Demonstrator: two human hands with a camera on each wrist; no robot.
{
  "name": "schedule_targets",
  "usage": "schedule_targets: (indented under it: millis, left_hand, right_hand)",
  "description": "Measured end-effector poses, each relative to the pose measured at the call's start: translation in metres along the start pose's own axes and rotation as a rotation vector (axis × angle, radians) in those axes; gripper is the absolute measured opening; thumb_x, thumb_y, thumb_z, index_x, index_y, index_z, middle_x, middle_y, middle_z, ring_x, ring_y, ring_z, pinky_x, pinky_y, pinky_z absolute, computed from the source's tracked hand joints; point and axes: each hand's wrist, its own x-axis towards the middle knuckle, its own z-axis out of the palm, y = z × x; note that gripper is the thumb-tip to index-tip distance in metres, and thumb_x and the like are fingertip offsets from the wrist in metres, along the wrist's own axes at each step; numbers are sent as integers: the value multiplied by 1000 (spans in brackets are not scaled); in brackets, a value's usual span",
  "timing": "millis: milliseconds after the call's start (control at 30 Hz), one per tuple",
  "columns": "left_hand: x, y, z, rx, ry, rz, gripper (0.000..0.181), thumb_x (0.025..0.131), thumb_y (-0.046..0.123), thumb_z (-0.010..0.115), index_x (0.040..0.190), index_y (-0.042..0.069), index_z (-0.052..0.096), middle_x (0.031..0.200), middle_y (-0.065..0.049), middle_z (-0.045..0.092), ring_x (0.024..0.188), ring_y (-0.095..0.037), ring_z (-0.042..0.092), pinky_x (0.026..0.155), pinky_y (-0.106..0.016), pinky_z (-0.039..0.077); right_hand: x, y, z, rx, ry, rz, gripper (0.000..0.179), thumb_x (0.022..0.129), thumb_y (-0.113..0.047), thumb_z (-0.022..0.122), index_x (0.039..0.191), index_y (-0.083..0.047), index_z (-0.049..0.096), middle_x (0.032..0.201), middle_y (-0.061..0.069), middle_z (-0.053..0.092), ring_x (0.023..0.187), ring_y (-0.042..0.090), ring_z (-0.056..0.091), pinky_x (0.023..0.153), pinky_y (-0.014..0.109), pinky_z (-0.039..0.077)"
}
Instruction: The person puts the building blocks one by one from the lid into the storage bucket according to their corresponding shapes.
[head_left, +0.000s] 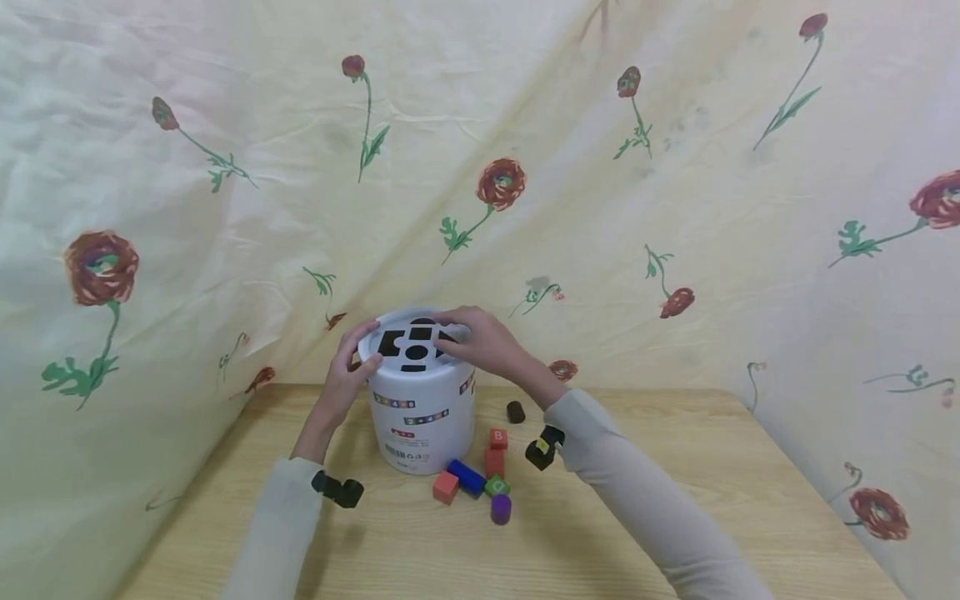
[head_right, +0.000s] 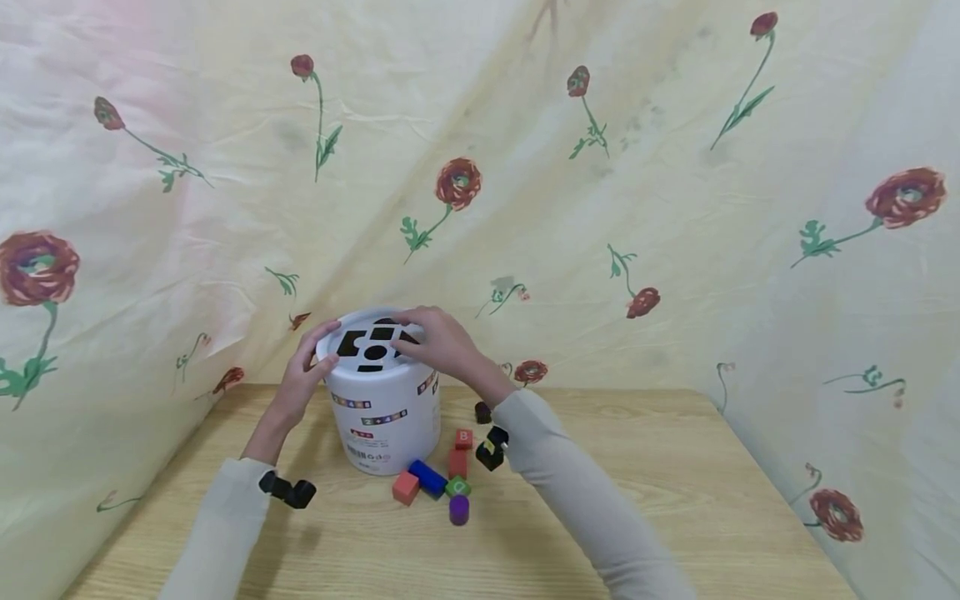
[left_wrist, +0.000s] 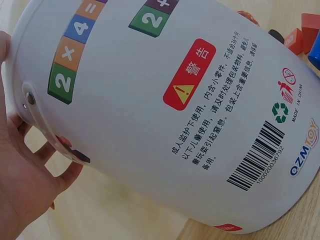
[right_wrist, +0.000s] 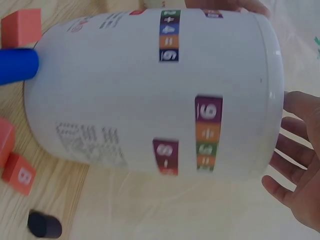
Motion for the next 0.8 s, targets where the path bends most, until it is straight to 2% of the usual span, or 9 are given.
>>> schedule_targets:
  millis: [167, 400, 667, 800]
  left_hand:
    - [1, -2, 0, 12, 2, 0, 60, 100, 24, 55, 157, 19, 38, 168, -5, 19, 150, -32, 22, 118, -61, 29]
    - [1, -4, 0, 9, 6, 10, 59, 100, 22, 53, 157, 18, 38, 168, -5, 19, 149, -32, 24, 117, -60, 29]
    - [0, -3, 0, 7, 8, 8, 60, 99, 23, 53, 157, 18, 38, 168, -5, 19, 150, -32, 23, 117, -61, 28]
    - [-1, -2, 1, 6, 8, 3, 61, 99, 25, 54, 157, 17, 37, 168, -5, 19, 152, -32, 21, 118, -63, 26]
  right_hand:
    - [-16, 23, -8, 48, 47, 19, 47, 95, -30, 71, 137, -10, 63, 141, 9, 63, 136, 29, 54, 114, 51, 43]
    - [-38, 55, -12, 102, 111, 57, 43, 97, -29, 68, 135, -8, 64, 137, 12, 66, 129, 31, 58, 109, 56, 46]
    - [-61, 93, -3, 134, 69, 152, 45, 98, -26, 67, 136, -2, 62, 137, 17, 65, 129, 36, 58, 107, 58, 47]
    - [-70, 109, 6, 115, 55, 194, 44, 97, -26, 67, 134, -2, 63, 135, 17, 66, 127, 36, 59, 106, 57, 48]
